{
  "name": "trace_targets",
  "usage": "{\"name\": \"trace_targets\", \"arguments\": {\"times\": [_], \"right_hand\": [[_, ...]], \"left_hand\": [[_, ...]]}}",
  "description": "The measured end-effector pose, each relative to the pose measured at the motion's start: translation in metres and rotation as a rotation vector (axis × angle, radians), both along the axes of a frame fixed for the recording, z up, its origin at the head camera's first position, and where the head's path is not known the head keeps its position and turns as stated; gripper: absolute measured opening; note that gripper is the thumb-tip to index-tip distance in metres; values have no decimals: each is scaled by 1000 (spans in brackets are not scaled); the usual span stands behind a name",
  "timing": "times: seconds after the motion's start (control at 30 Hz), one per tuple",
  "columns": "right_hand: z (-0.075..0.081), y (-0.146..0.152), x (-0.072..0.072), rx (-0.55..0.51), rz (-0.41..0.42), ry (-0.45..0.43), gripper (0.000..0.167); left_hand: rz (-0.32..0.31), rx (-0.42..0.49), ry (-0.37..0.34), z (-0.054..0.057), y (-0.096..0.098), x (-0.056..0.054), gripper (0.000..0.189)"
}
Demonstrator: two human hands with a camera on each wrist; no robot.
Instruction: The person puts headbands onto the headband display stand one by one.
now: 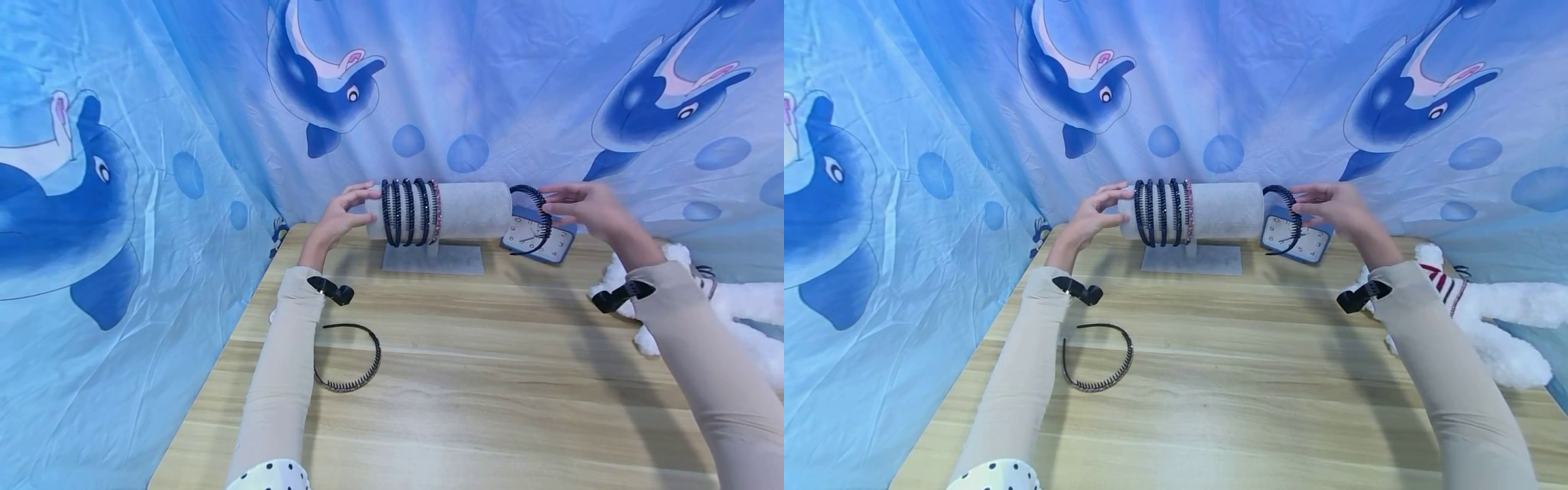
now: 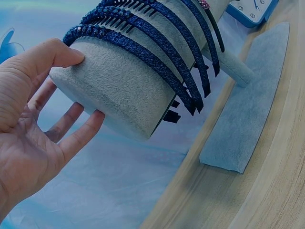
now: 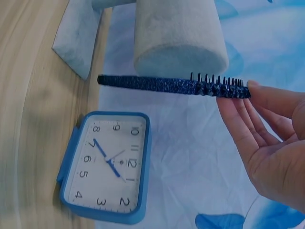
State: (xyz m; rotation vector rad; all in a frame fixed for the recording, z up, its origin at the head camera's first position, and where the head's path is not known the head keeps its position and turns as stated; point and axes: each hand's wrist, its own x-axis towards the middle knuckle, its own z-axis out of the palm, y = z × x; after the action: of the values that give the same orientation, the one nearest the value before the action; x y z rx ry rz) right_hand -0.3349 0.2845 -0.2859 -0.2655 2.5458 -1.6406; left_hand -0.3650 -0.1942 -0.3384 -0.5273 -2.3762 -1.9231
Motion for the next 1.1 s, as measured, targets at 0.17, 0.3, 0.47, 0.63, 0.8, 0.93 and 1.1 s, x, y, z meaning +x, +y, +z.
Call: {"name": "trace_targets", "arguments": {"times": [0.17, 0.3, 0.47, 0.63, 0.8, 0.93, 1.1], "right_hand": [[3, -14, -5, 11, -16, -1, 56], [5, -21, -10, 47, -26, 8, 56], [4, -30, -16, 60, -34, 29, 55], [3, -36, -22, 57, -38, 43, 53], [5, -43, -26, 60, -64, 47, 51], [6, -47, -27, 45, -56, 48, 51], [6, -51, -25, 34, -22, 69, 48]], "left_hand": [[2, -2, 10, -1, 0, 0, 48], [-4, 0, 14, -1, 0, -1, 48], [-13, 3, 0, -1, -1, -2, 50], [-26, 3, -19, 1, -2, -1, 51], [-35, -6, -26, 13, 1, 10, 50], [-37, -4, -27, 19, 2, 17, 50], [-36, -5, -32, 20, 3, 19, 50]]}}
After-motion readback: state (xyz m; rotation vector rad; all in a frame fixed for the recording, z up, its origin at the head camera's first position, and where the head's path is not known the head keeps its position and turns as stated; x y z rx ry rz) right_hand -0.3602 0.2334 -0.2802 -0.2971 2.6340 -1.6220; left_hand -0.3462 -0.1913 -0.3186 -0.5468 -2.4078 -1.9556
